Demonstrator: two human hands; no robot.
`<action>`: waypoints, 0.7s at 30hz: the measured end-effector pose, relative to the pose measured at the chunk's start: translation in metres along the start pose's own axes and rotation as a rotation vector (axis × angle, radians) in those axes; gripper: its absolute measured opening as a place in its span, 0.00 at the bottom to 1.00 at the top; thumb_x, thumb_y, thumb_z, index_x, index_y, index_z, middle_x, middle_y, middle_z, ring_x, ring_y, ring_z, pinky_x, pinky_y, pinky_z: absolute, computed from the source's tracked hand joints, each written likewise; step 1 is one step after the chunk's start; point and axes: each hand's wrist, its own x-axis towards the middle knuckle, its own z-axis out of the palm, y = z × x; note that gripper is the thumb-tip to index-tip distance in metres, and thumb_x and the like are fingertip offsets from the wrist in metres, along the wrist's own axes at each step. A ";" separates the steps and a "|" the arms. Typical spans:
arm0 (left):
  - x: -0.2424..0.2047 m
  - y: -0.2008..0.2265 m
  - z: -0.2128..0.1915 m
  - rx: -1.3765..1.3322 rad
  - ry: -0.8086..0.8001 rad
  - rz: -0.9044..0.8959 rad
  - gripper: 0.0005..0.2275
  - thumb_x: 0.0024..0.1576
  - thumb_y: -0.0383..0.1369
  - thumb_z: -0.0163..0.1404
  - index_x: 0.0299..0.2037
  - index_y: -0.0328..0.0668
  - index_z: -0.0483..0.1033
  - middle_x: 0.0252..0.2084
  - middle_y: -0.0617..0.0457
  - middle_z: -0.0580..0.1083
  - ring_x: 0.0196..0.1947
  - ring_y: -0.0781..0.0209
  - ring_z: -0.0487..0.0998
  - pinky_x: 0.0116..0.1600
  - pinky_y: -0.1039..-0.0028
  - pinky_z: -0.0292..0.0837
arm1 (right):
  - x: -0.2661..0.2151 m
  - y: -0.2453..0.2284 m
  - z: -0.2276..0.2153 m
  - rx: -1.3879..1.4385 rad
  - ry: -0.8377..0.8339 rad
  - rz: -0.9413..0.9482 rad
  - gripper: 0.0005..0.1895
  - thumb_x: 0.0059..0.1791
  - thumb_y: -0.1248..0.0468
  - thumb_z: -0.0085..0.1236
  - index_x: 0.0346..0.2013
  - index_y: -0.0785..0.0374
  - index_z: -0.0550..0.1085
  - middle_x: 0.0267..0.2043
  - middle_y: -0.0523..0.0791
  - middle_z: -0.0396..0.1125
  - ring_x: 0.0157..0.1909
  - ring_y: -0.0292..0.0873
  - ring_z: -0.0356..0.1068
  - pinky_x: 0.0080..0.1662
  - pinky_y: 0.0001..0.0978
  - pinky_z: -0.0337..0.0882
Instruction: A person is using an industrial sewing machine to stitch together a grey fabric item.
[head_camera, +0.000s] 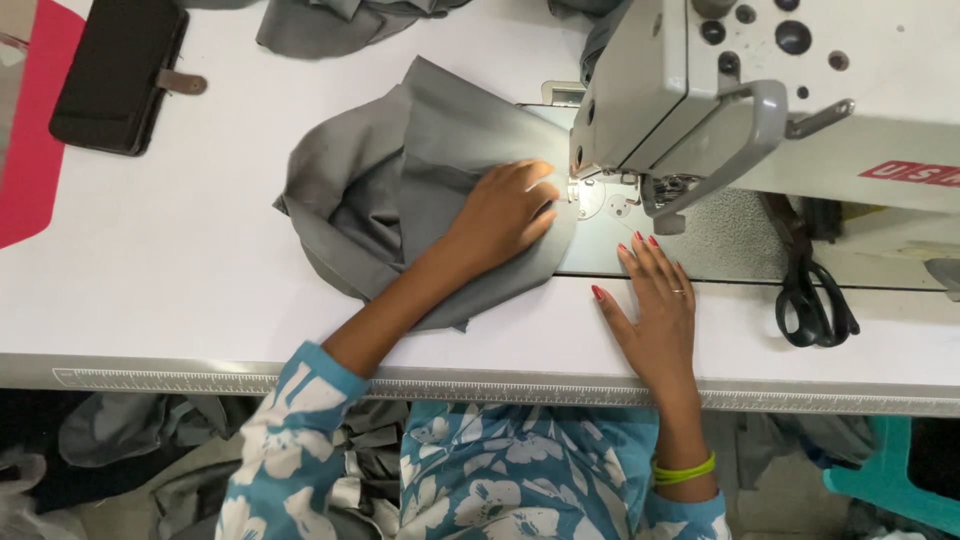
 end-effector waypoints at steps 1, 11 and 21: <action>-0.011 0.008 -0.013 0.114 -0.003 -0.007 0.12 0.57 0.34 0.59 0.46 0.37 0.76 0.59 0.41 0.72 0.63 0.44 0.70 0.67 0.56 0.63 | 0.000 -0.001 -0.001 -0.003 -0.001 -0.002 0.31 0.52 0.50 0.58 0.66 0.62 0.69 0.72 0.50 0.61 0.75 0.50 0.56 0.73 0.48 0.51; -0.157 0.024 -0.129 0.748 -0.398 -0.112 0.21 0.54 0.30 0.59 0.60 0.48 0.76 0.50 0.57 0.75 0.58 0.61 0.74 0.78 0.48 0.49 | -0.004 -0.004 0.000 -0.050 0.015 -0.012 0.31 0.53 0.50 0.58 0.66 0.63 0.69 0.72 0.50 0.61 0.76 0.48 0.55 0.74 0.49 0.49; -0.085 -0.043 -0.169 0.800 -0.264 -0.346 0.15 0.59 0.28 0.54 0.57 0.42 0.75 0.45 0.50 0.75 0.50 0.52 0.74 0.77 0.51 0.57 | -0.002 -0.085 0.035 -0.033 -0.103 -0.222 0.47 0.51 0.37 0.47 0.71 0.72 0.59 0.77 0.56 0.49 0.79 0.52 0.44 0.72 0.58 0.41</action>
